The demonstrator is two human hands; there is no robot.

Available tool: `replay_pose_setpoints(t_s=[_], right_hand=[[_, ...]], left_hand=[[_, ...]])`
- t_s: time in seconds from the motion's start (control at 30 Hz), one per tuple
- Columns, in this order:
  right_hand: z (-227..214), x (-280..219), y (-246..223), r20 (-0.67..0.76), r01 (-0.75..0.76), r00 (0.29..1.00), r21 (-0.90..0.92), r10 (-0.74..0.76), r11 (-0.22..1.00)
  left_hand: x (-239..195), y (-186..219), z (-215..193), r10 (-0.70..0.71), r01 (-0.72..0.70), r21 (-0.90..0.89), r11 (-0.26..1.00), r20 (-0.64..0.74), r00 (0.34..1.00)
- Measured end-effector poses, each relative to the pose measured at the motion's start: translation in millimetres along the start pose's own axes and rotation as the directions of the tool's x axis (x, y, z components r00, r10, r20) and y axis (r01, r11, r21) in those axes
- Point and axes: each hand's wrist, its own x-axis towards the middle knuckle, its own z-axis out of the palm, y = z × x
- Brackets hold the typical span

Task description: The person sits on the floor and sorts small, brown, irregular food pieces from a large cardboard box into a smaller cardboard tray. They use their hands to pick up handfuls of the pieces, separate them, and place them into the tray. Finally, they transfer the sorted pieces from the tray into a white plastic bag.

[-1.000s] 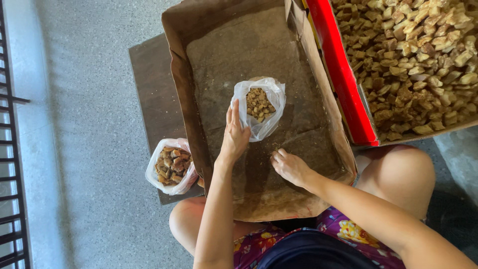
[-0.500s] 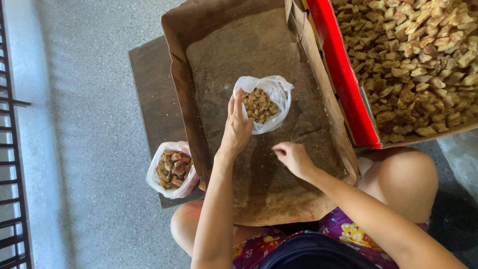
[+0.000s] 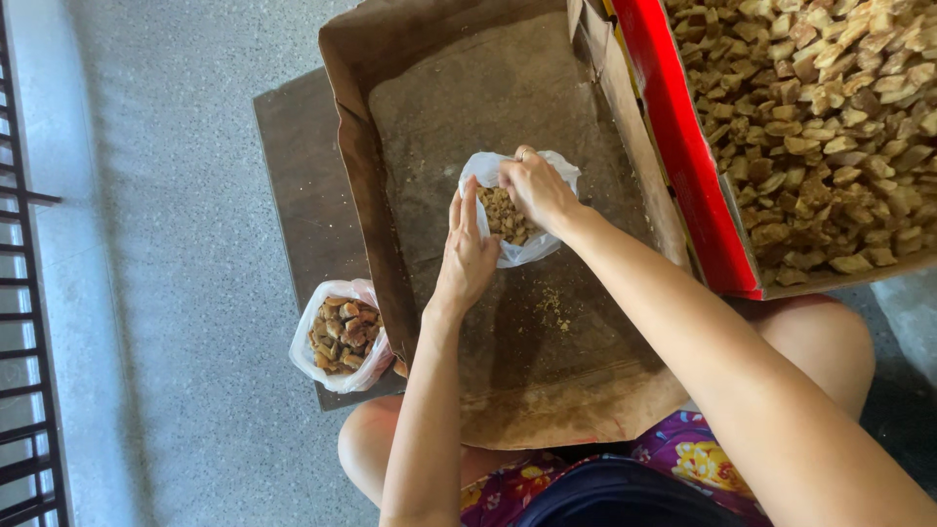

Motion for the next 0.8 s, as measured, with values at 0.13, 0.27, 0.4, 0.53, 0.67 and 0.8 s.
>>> replay_pose_setpoints(t_s=[0.13,0.27,0.4,0.53,0.67,0.8], right_hand=[[-14.4,-14.4,-13.7,-0.07,0.431,0.901,0.026,-0.428,0.902],[-40.2,-71.0,-25.1,0.021,0.024,0.999,0.363,-0.033,0.931],[-25.3,-144.6,-13.8,0.348,-0.067,0.937,0.222,-0.015,0.973],[24.5,-158.9,10.3,0.136,0.436,0.896,-0.093,-0.422,0.895],[62.3,-176.3,24.6,0.269,0.383,0.903,-0.154,-0.334,0.911],[63.1,-201.9,28.5,0.311,0.34,0.9,-0.063,-0.306,0.938]], left_hand=[[-0.6,-2.3,3.0,-0.065,0.065,0.006,0.998,0.019,0.998],[-3.6,-4.0,2.9,-0.055,0.055,-0.021,0.998,0.012,0.998],[-7.7,-7.2,2.0,-0.067,0.067,-0.038,0.997,0.011,0.998],[-15.4,-9.1,8.7,-0.046,0.046,-0.014,0.999,-0.008,0.999],[-18.2,-11.5,9.7,-0.034,0.034,-0.009,0.999,-0.006,0.999],[-17.8,-14.1,9.6,-0.034,0.034,-0.011,0.999,-0.004,0.999]])
